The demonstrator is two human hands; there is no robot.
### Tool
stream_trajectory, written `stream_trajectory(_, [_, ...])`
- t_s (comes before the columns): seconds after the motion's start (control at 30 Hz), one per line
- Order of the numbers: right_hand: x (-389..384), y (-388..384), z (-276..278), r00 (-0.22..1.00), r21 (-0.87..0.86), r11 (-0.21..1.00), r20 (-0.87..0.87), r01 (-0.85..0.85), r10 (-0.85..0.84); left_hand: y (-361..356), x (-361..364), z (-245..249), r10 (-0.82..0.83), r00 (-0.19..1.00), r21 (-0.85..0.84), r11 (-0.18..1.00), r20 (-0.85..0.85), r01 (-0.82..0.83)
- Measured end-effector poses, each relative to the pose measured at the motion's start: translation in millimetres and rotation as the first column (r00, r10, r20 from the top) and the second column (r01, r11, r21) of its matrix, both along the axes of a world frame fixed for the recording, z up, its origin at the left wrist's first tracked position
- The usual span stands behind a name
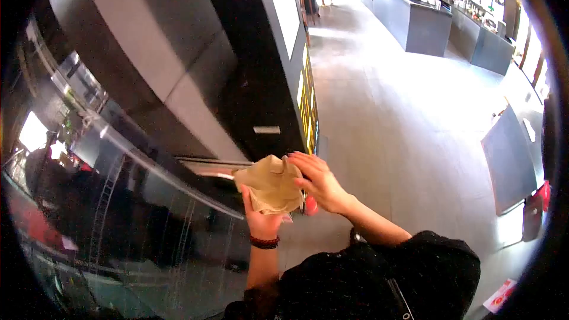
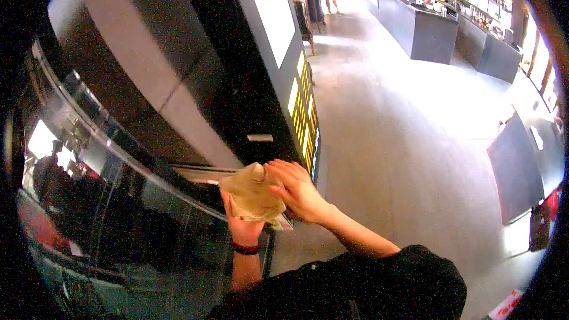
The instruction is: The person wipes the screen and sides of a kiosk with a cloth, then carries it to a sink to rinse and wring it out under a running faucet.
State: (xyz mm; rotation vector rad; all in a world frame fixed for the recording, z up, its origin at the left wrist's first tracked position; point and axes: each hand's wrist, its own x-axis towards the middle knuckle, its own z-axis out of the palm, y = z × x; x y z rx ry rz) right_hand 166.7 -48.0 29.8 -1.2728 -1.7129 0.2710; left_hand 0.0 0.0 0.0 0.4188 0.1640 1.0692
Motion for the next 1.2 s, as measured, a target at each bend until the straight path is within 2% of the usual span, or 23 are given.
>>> stream_trajectory(0.03, [11,3,4,0.997,0.078,0.995,-0.059,0.058,-0.053,12,-3,5,-0.053,0.996,0.036,0.998,0.07,0.05])
stream_trajectory(0.07, [21,0,3,0.987,0.031,0.994,-0.121,0.107,-0.103,25,-7,4,0.039,0.999,0.021,0.999,0.017,-0.039])
stream_trajectory(0.1, [113,6,13,0.973,-0.021,0.988,-0.174,0.152,-0.153,45,71,26,0.09,0.996,0.094,0.991,0.022,-0.091])
stream_trajectory(0.17, [162,5,-9,0.907,-0.091,0.964,-0.326,0.249,-0.265,71,94,47,0.334,0.936,0.281,0.914,-0.11,-0.293])
stream_trajectory(0.2, [178,-16,-14,0.862,-0.2,0.938,-0.376,0.284,-0.341,72,107,48,0.441,0.89,0.284,0.874,-0.118,-0.395])
stream_trajectory(0.27, [221,-19,-17,0.782,-0.23,0.93,-0.505,0.287,-0.366,113,139,66,0.652,0.751,0.43,0.711,-0.106,-0.556])
stream_trajectory(0.3, [237,-25,-15,0.738,-0.245,0.931,-0.568,0.27,-0.363,133,150,67,0.749,0.652,0.528,0.604,-0.12,-0.597])
stream_trajectory(0.37, [259,-26,-11,0.715,-0.253,0.934,-0.602,0.253,-0.356,167,176,85,0.779,0.62,0.701,0.496,-0.099,-0.512])
stream_trajectory(0.4, [269,-23,-9,0.704,-0.244,0.938,-0.62,0.245,-0.345,182,192,102,0.763,0.64,0.674,0.522,-0.095,-0.523])
stream_trajectory(0.47, [287,-13,-8,0.713,-0.24,0.935,-0.605,0.26,-0.354,235,214,115,0.88,0.449,0.825,0.364,-0.153,-0.432])
stream_trajectory(0.53, [303,-6,-14,0.703,-0.233,0.932,-0.611,0.279,-0.363,240,253,134,1.0,-0.016,0.95,0.011,-0.017,-0.312])
stream_trajectory(0.57, [310,-1,-20,0.689,-0.223,0.931,-0.627,0.288,-0.363,233,262,141,0.89,-0.436,0.99,-0.137,0.131,0.018])
stream_trajectory(0.7, [346,28,-54,0.646,-0.238,0.922,-0.66,0.305,-0.383,249,258,161,0.822,-0.477,0.95,-0.277,0.311,0.143])
stream_trajectory(0.73, [354,40,-54,0.66,-0.243,0.921,-0.643,0.306,-0.389,248,258,179,0.817,-0.476,0.945,-0.272,0.327,0.181])
stream_trajectory(0.77, [362,50,-51,0.675,-0.253,0.918,-0.622,0.306,-0.396,244,257,199,0.812,-0.477,0.94,-0.261,0.336,0.218])
stream_trajectory(0.83, [373,74,-42,0.701,-0.253,0.918,-0.592,0.306,-0.397,247,255,249,0.767,-0.442,0.883,-0.371,0.465,0.285])
stream_trajectory(0.87, [378,89,-34,0.712,-0.239,0.921,-0.584,0.307,-0.39,249,255,275,0.793,-0.393,0.884,-0.39,0.464,0.258])
stream_trajectory(0.93, [388,113,-27,0.736,-0.223,0.927,-0.565,0.3,-0.374,259,254,321,0.768,-0.392,0.862,-0.434,0.506,0.262])
stream_trajectory(0.97, [395,129,-24,0.75,-0.208,0.934,-0.555,0.292,-0.358,264,253,345,0.697,-0.434,0.821,-0.49,0.57,0.293])
stream_trajectory(1.07, [405,177,-26,0.764,-0.154,0.958,-0.578,0.242,-0.286,280,248,424,0.598,-0.345,0.69,-0.633,0.723,0.35])
stream_trajectory(1.1, [406,191,-30,0.762,-0.143,0.964,-0.591,0.224,-0.265,286,245,451,0.617,-0.423,0.748,-0.564,0.663,0.349])
stream_trajectory(1.17, [403,216,-38,0.775,-0.148,0.979,-0.6,0.137,-0.199,306,219,530,0.515,-0.262,0.558,-0.583,0.816,0.591])
stream_trajectory(1.2, [400,228,-41,0.78,-0.153,0.984,-0.603,0.09,-0.165,303,223,555,0.641,-0.527,0.785,-0.204,0.559,0.586])
